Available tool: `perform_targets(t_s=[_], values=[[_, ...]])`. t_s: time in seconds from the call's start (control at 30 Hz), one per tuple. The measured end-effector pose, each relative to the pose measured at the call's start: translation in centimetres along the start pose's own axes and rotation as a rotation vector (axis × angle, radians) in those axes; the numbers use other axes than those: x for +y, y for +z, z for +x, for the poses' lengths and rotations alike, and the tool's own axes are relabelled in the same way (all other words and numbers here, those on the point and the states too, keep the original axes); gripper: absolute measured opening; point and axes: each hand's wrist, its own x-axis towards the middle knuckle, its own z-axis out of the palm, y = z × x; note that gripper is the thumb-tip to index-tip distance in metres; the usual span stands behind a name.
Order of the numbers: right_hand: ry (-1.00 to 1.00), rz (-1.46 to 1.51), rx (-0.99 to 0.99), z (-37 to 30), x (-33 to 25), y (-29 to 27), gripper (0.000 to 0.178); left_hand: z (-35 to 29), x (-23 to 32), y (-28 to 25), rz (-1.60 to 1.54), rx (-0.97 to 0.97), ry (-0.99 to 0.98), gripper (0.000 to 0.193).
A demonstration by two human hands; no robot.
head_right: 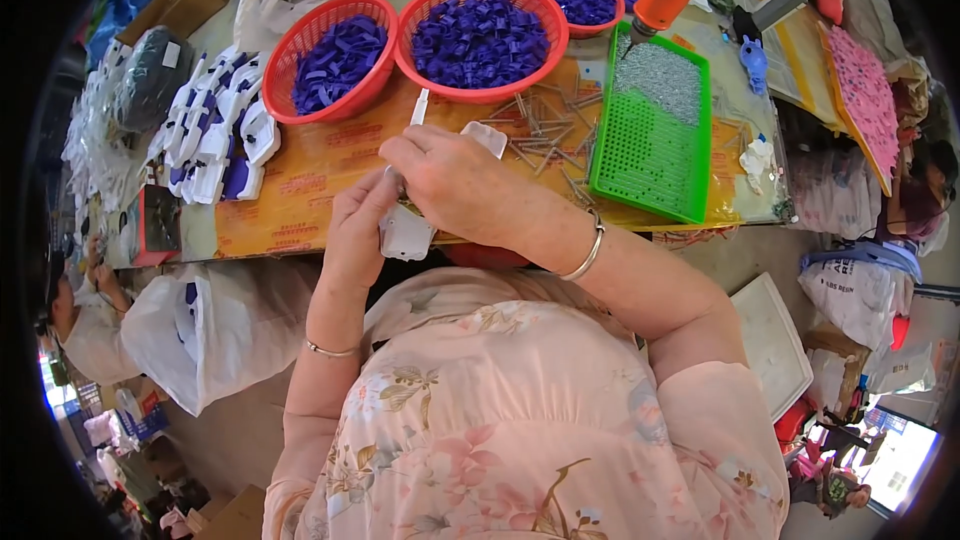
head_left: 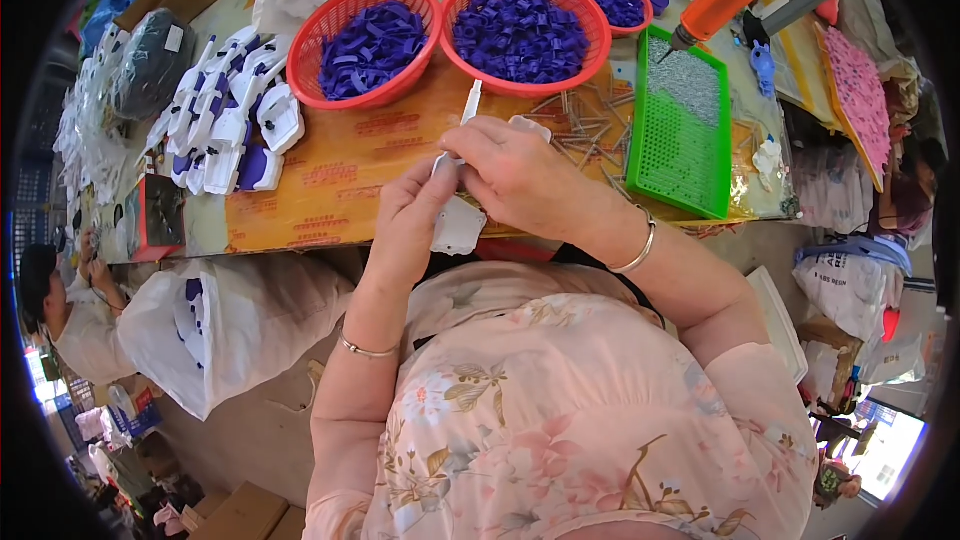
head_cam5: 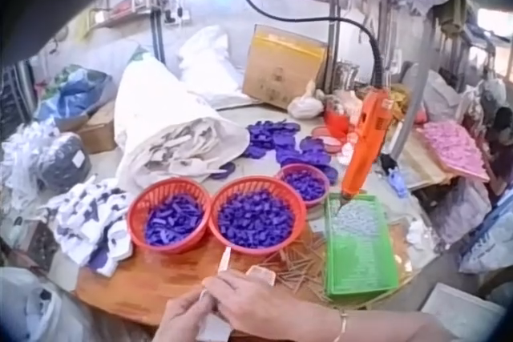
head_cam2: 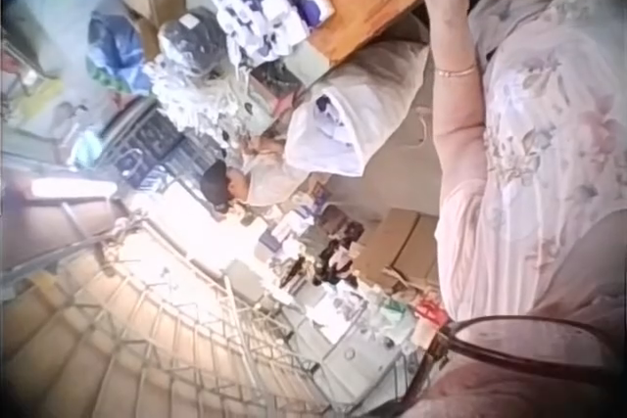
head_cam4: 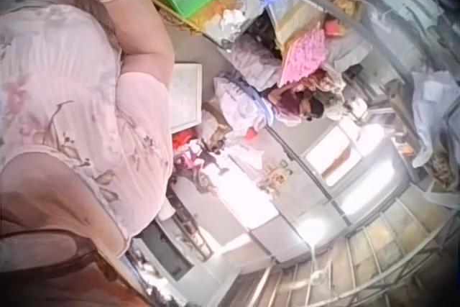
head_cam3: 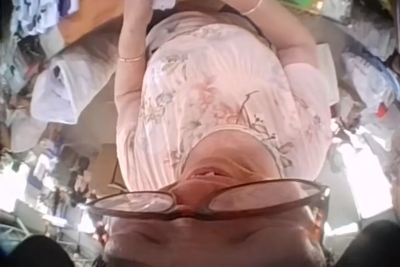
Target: Assembling a plastic toy gun by fitting internal components together and applying glue with a glue gun.
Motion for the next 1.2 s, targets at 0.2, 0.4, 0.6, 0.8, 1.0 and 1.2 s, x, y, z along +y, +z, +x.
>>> perform_targets(t_s=[0.2, 0.4, 0.6, 0.8, 1.0, 1.2], values=[[0.135, 0.08, 0.257, -0.9, 1.3, -1.7, 0.02, -0.8, 0.9, 0.1, -0.044, -0.006, -0.027, 0.027], [0.077, -0.129, -0.093, -3.2, 2.0, -1.9, 0.038, -1.1, 1.1, -1.0, -0.01, -0.029, -0.008, 0.028], [-0.114, -0.345, -0.092, -1.1, 3.2, -0.1, 0.025, -1.1, 1.3, -0.8, 0.09, -0.055, 0.01, 0.027], [-0.051, -0.345, -0.337, -0.3, 3.5, -1.0, 0.03, -1.4, 1.6, -0.7, 0.165, 0.002, 0.062, 0.027], [0.155, -0.505, -0.24, 0.2, -1.3, -4.9, 0.007, -1.9, 2.2, -0.1, 0.134, 0.149, 0.133, 0.025], [0.259, -0.615, -0.067, 0.2, -4.3, -5.1, 0.012, -1.4, 0.7, 0.8, 0.006, 0.334, 0.265, 0.025]])
